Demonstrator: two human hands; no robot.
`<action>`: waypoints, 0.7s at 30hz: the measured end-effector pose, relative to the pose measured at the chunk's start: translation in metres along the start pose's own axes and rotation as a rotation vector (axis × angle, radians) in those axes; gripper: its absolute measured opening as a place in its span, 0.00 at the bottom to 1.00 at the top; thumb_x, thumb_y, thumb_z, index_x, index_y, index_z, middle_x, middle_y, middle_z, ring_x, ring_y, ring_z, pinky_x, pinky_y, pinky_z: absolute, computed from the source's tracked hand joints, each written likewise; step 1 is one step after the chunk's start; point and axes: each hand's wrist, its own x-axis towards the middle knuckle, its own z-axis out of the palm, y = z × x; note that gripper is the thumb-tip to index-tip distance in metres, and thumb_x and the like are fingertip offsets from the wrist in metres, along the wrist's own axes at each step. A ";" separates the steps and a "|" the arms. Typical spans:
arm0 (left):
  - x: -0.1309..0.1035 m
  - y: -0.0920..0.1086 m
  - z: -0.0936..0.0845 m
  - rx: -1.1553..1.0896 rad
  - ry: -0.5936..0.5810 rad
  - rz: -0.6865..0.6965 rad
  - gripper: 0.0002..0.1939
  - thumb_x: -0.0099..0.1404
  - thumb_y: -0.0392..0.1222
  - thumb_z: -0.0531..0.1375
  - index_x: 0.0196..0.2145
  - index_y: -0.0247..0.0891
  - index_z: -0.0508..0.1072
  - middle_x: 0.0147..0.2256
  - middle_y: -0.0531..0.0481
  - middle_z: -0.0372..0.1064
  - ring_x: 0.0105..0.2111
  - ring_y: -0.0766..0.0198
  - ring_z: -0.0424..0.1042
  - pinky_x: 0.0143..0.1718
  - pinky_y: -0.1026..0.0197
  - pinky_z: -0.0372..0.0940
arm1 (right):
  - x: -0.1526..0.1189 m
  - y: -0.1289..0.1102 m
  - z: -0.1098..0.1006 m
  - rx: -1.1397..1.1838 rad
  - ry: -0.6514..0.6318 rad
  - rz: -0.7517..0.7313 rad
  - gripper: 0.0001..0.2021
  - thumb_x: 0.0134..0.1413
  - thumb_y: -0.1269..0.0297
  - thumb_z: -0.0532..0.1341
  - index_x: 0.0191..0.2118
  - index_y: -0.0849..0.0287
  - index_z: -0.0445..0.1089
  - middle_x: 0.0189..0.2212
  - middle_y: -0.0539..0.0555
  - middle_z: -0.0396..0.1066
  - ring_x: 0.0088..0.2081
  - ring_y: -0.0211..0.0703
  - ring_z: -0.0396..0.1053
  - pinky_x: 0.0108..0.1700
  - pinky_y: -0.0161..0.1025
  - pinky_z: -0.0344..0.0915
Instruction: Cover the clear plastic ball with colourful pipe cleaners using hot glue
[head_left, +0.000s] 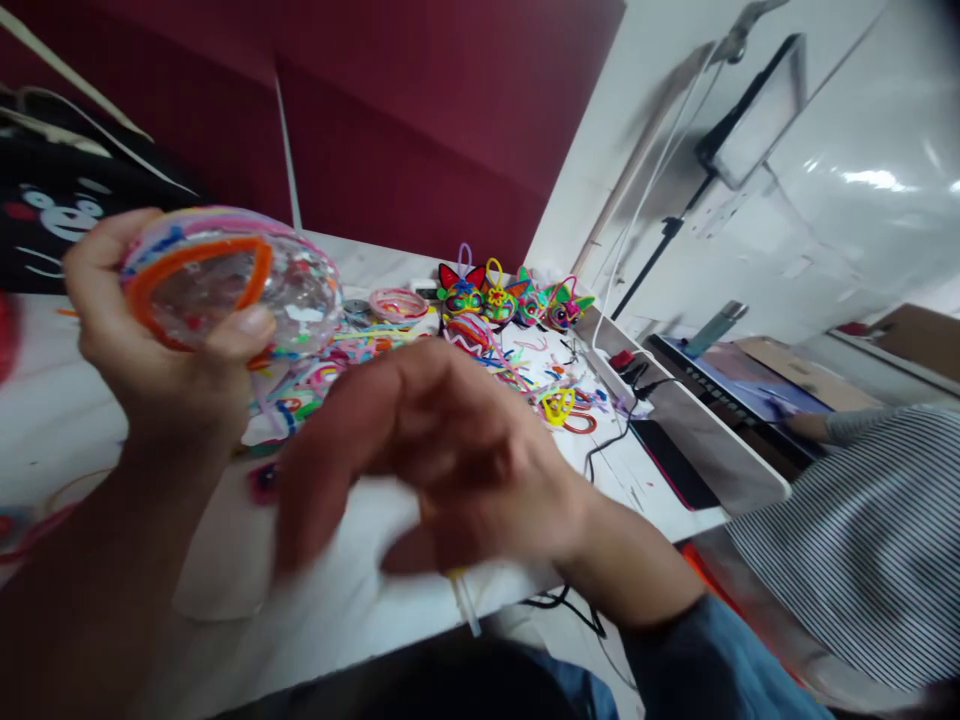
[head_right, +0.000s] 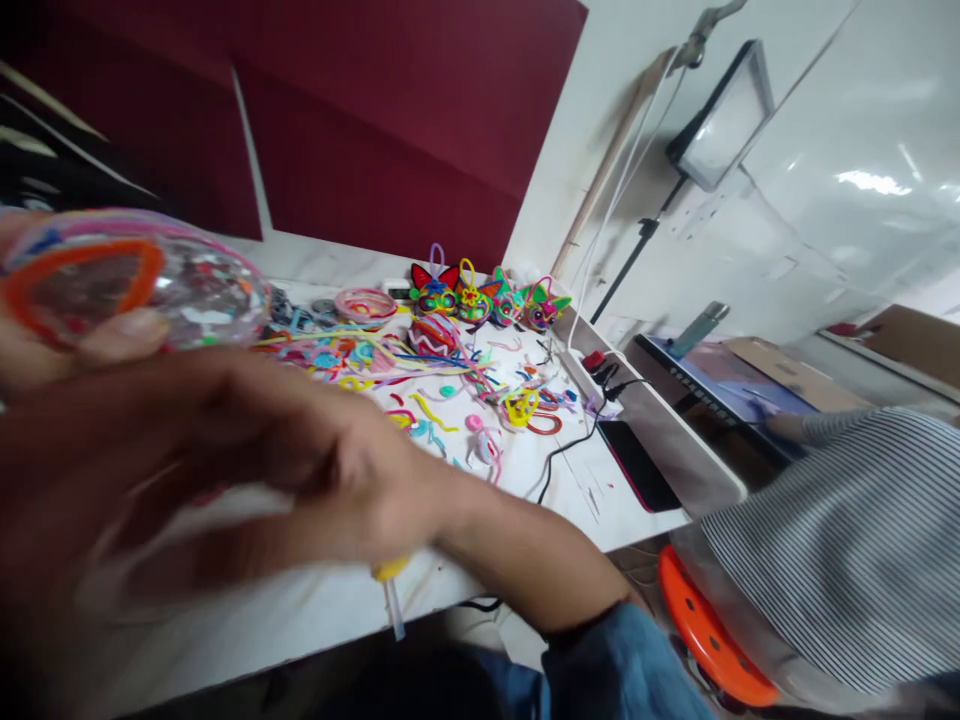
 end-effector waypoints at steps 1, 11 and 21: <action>-0.001 0.000 -0.001 -0.033 -0.056 0.084 0.55 0.35 0.63 0.66 0.58 0.30 0.65 0.51 0.44 0.69 0.48 0.52 0.71 0.57 0.42 0.64 | 0.018 -0.008 -0.002 -0.164 -0.013 -0.095 0.05 0.52 0.70 0.70 0.36 0.61 0.77 0.33 0.44 0.81 0.40 0.35 0.79 0.47 0.33 0.77; -0.008 0.010 -0.003 0.032 -0.004 0.085 0.42 0.44 0.50 0.67 0.57 0.33 0.68 0.53 0.43 0.71 0.50 0.52 0.73 0.53 0.49 0.69 | 0.181 -0.018 -0.015 -1.794 0.195 -0.448 0.03 0.55 0.65 0.65 0.32 0.58 0.72 0.40 0.56 0.78 0.48 0.54 0.73 0.51 0.47 0.69; -0.012 0.015 -0.001 0.044 0.001 -0.018 0.42 0.44 0.46 0.67 0.57 0.31 0.67 0.54 0.39 0.71 0.52 0.49 0.73 0.55 0.49 0.69 | 0.191 -0.042 -0.026 -1.431 0.201 -0.506 0.12 0.56 0.62 0.59 0.24 0.59 0.67 0.22 0.46 0.72 0.31 0.36 0.72 0.34 0.33 0.65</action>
